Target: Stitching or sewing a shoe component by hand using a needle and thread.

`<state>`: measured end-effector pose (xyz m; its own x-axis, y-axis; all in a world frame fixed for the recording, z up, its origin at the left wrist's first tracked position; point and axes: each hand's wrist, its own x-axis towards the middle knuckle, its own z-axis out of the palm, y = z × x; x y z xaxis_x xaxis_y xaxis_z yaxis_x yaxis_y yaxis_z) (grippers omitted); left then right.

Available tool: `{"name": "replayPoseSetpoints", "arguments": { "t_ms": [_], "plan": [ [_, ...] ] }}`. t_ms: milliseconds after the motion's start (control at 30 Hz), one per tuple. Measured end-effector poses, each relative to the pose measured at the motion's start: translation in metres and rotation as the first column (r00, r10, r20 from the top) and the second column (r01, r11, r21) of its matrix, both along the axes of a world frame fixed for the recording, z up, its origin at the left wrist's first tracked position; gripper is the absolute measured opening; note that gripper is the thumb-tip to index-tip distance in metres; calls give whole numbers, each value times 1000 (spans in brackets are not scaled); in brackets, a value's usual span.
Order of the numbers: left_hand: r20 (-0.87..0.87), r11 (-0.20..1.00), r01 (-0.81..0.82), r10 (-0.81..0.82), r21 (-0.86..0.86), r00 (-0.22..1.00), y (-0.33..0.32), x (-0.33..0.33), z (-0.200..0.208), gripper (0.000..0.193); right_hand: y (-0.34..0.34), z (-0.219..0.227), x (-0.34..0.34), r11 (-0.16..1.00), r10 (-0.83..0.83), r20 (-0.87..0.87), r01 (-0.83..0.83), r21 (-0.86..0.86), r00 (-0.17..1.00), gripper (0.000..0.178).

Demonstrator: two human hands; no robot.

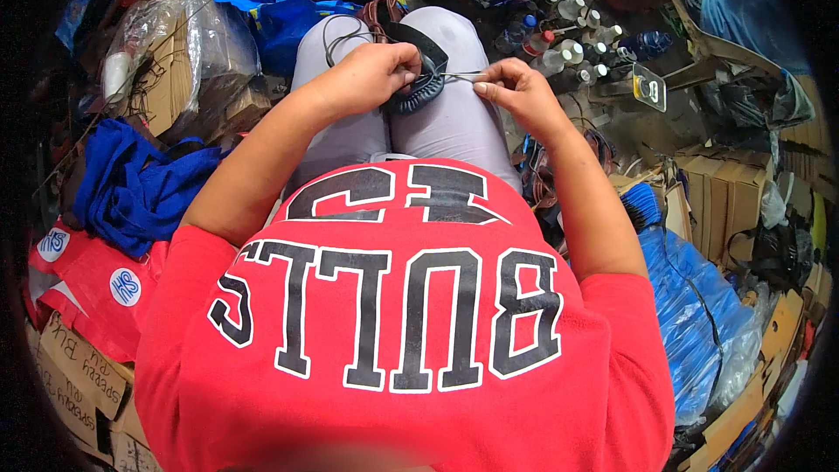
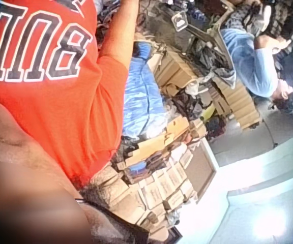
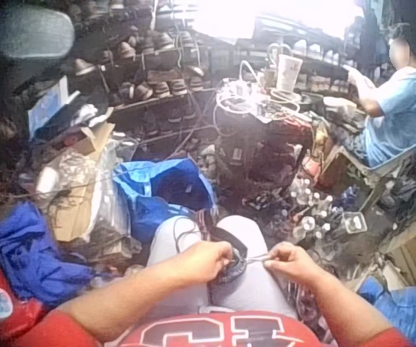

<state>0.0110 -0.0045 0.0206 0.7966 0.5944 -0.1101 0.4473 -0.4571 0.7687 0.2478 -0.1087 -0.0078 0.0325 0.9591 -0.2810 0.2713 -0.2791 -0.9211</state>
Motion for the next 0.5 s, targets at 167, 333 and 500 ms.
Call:
{"name": "replayPoseSetpoints", "arguments": {
  "t_ms": [167, 333, 500],
  "plan": [
    [-17, 997, 60, -60, 50, 998, 3, 8, 4, 11, -13, -6, 5, 1000, 2, -83, -3, -20, 997, 16],
    [48, 987, 127, -132, 93, 990, 5, 7, 6, 11, -20, 7, -1, 999, 41, 46, -40, -12, 998, 15],
    [-21, 981, 172, -171, 88, 985, 3, 6, 8, 9, -13, 48, 12, 985, 132, 236, -153, 74, 963, 12]
  ]
}}
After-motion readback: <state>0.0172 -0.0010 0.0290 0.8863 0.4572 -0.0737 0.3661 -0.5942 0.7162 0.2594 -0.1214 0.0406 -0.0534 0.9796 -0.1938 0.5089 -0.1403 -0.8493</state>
